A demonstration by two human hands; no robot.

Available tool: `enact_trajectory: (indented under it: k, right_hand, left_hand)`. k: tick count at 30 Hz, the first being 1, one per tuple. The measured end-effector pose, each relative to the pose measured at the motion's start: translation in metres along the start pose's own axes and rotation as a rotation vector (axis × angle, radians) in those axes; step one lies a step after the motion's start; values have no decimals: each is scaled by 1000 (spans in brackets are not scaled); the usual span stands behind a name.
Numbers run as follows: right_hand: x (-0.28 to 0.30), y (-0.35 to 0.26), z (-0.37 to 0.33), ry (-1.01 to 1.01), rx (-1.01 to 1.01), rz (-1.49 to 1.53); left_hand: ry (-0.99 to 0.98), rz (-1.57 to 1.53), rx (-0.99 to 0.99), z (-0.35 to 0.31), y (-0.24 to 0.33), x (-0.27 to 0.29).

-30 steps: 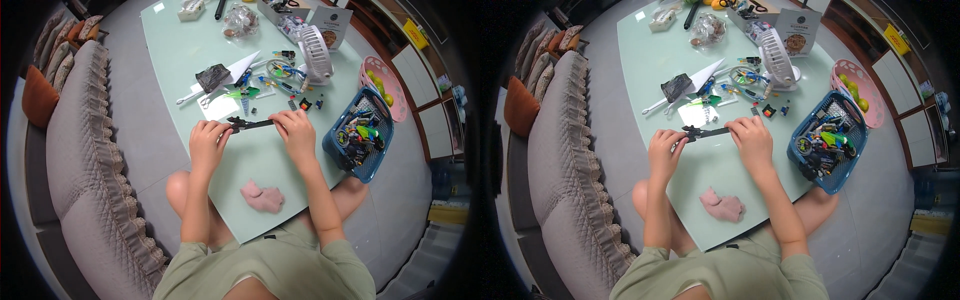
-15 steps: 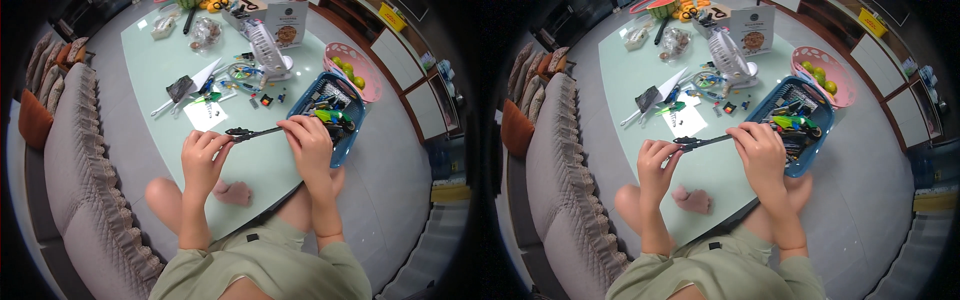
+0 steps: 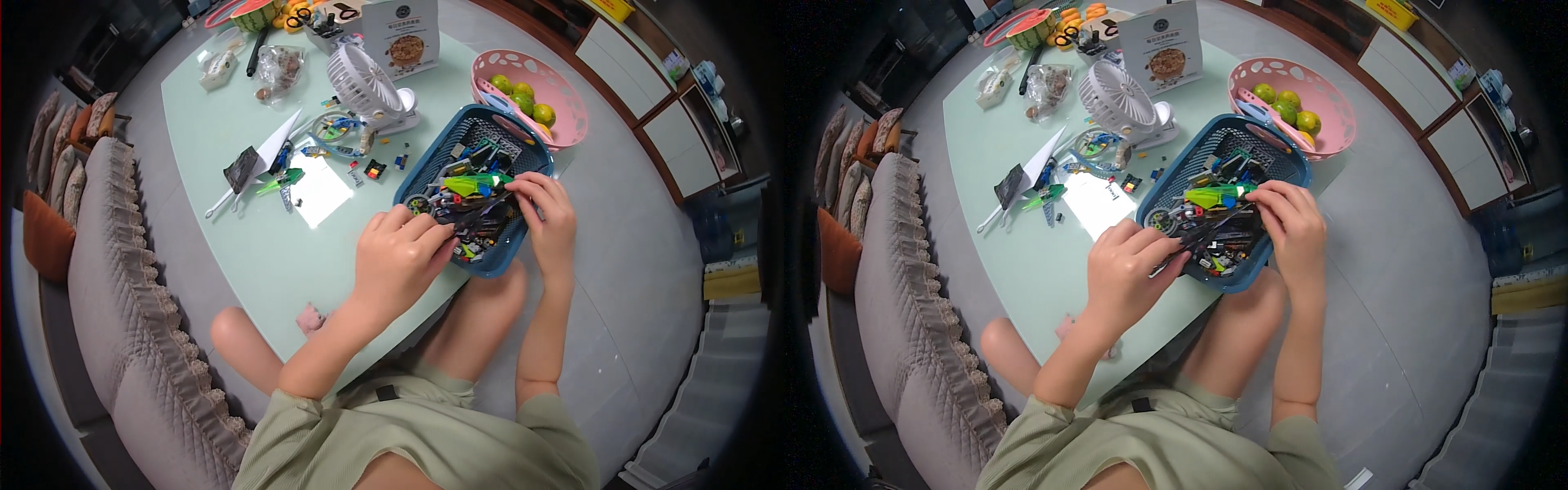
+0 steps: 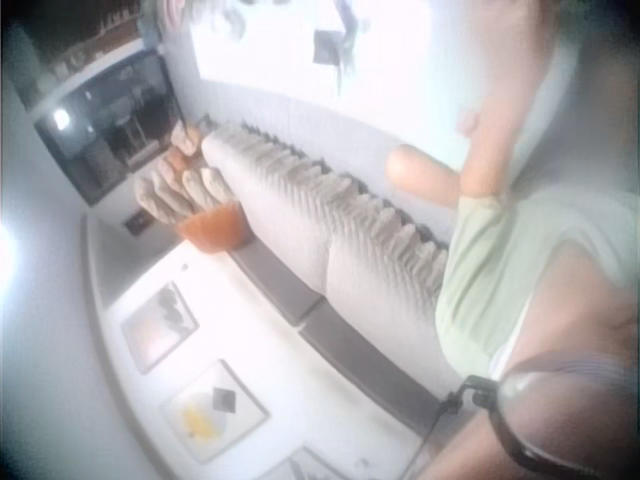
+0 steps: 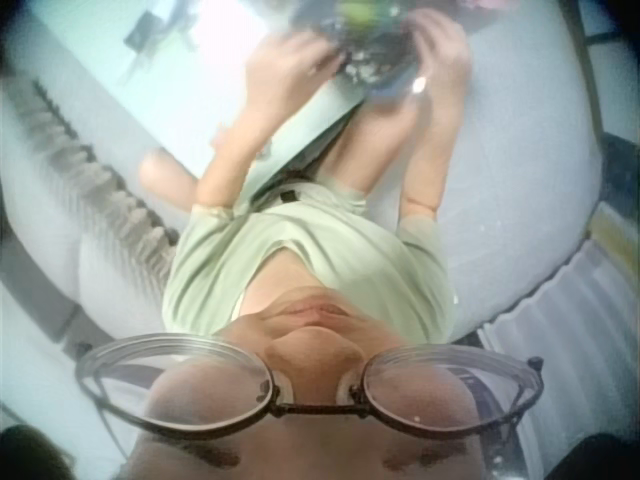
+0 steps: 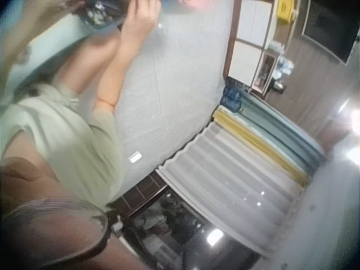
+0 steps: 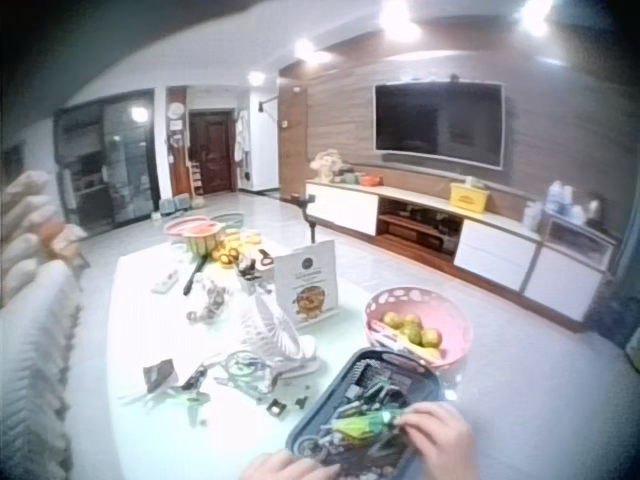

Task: The person assembles toy block components by hand on a table, picking up various colorful pieces from the table and a blue basket, connecting them together, and placing the partially completed structures back into the basket.

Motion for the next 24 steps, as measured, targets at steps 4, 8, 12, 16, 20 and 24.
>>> enact_trajectory:
  k: [4, 8, 12, 16, 20, 24]
  right_hand:
    - [15, 23, 0, -36, -26, -21]
    - [17, 39, 0, -125, -36, -29]
    - [10, 55, 5, -193, -32, 38]
    - [5, 68, 8, -204, -23, 46]
    - [4, 74, 9, -211, -27, 30]
    - [-1, 75, 9, -204, -38, 14]
  left_hand:
    - [-67, 22, -10, 14, 11, -20]
    - [-108, -2, -22, 19, 14, -33]
    - [-147, -22, -5, 21, 23, -48]
    - [-172, -38, 29, 23, 29, -59]
    - [-191, 2, 65, 23, 30, -67]
    - [-227, 102, 81, 22, 30, -69]
Point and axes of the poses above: each hand's wrist, its own z-axis towards the middle knuckle, its own x-axis out of the back of the hand, y = z × x, the point moved 3 cm from there along z, towards the middle knuckle, and after that the axes turned 7 degrees about -z, right-handed, at the moved point
